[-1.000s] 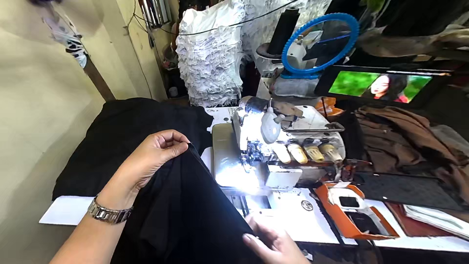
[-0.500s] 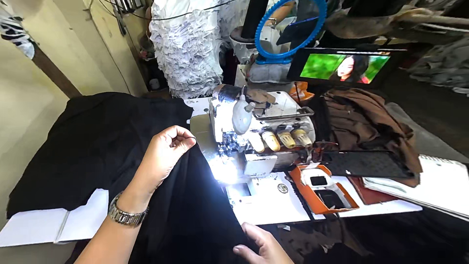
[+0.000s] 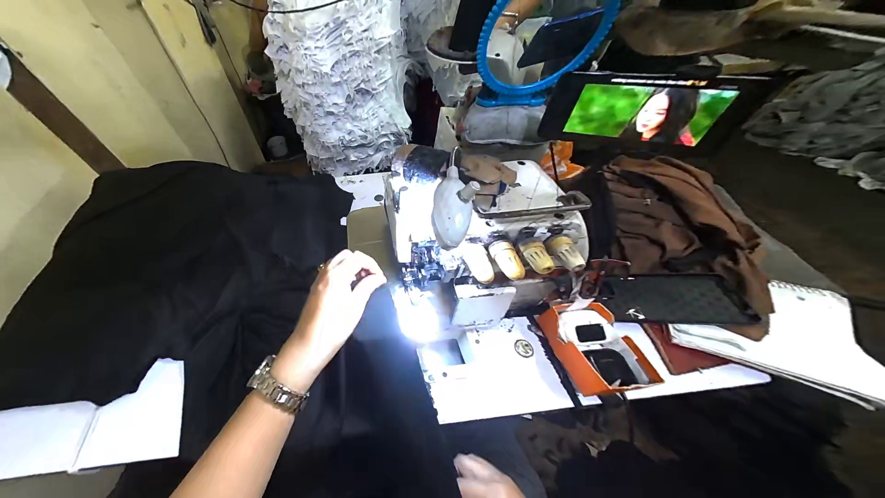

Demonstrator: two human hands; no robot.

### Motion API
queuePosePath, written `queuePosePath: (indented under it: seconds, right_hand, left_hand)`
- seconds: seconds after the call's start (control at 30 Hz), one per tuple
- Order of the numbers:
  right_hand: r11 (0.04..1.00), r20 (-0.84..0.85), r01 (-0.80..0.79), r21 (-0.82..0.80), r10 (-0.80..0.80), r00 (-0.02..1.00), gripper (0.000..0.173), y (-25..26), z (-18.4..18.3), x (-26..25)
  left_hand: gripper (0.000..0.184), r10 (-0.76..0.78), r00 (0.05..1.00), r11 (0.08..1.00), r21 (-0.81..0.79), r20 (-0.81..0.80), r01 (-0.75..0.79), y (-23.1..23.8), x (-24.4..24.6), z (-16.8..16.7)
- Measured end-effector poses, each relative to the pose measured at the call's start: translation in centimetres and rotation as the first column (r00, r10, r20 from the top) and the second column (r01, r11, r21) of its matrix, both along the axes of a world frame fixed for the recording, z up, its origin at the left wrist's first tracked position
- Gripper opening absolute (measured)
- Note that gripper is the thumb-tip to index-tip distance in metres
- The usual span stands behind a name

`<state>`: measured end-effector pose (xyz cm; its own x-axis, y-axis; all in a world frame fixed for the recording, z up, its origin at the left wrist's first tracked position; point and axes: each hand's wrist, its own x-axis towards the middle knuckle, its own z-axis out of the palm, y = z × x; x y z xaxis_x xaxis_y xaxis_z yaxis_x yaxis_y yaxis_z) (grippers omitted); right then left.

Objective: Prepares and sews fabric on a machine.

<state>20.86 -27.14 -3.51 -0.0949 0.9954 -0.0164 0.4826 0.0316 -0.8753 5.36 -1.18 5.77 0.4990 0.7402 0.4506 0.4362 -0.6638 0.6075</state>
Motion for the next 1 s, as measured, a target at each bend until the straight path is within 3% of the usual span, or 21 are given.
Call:
queuePosePath:
  seconds: [0.1, 0.23, 0.37, 0.43, 0.53, 0.6, 0.7, 0.77, 0.87, 0.93, 1.0]
  right_hand:
    - [0.998, -0.059, 0.036, -0.059, -0.040, 0.997, 0.030, -0.6, -0.6, -0.8]
    - [0.990, -0.050, 0.109, 0.090, -0.105, 0.993, 0.027, 1.2, 0.3, -1.3]
    - [0.988, -0.088, 0.100, 0.121, -0.089, 0.992, 0.025, 2.6, 1.3, -1.8]
    - [0.991, -0.140, 0.095, 0.096, -0.081, 0.987, 0.024, 2.5, 1.2, -2.2]
    - [0.994, -0.212, 0.094, 0.048, -0.082, 0.974, 0.023, 2.0, 0.9, -2.5]
    - [0.996, -0.259, 0.090, 0.014, -0.083, 0.962, 0.022, 1.6, 0.7, -2.7]
    - [0.997, -0.307, 0.071, -0.033, -0.078, 0.948, 0.023, 0.5, 0.2, -2.8]
    - [0.994, -0.352, 0.076, -0.077, -0.099, 0.931, 0.022, -0.6, -0.2, -2.8]
    - [0.971, -0.486, 0.154, -0.183, -0.225, 0.845, 0.013, -2.5, -0.4, -2.5]
    - [0.929, -0.522, 0.241, -0.279, -0.358, 0.774, 0.009, -3.5, -0.4, -2.2]
    - [0.886, -0.469, 0.297, -0.356, -0.445, 0.763, 0.006, -4.1, -0.8, -1.4]
  left_hand:
    - [0.012, 0.070, 0.986, 0.997, -0.014, -0.152, -0.073, 0.7, 1.8, -0.7]
    - [0.015, 0.152, 0.942, 0.982, -0.064, -0.300, -0.179, 2.1, 4.8, 1.8]
    - [0.018, 0.207, 0.915, 0.972, -0.036, -0.345, -0.233, 4.7, 6.3, 1.4]
    - [0.017, 0.218, 0.929, 0.972, -0.022, -0.299, -0.235, 4.8, 5.9, 1.2]
    - [0.023, 0.218, 0.971, 0.976, 0.005, -0.101, -0.219, 2.8, 3.6, 1.1]
    - [0.029, 0.246, 0.969, 0.961, 0.125, 0.023, -0.247, 0.8, 1.2, 0.1]
    - [0.020, 0.224, 0.943, 0.907, 0.300, 0.245, -0.294, -4.5, -3.1, -3.5]
    - [0.013, 0.220, 0.946, 0.901, 0.321, 0.238, -0.291, -9.6, -6.4, -6.9]
    - [0.026, 0.288, 0.950, 0.932, 0.193, 0.121, -0.307, -16.2, -10.8, -12.9]
    - [0.047, 0.412, 0.911, 0.911, 0.021, -0.015, -0.412, -18.9, -12.8, -15.4]
    - [0.064, 0.428, 0.891, 0.862, -0.227, -0.155, -0.453, -19.6, -13.5, -16.4]
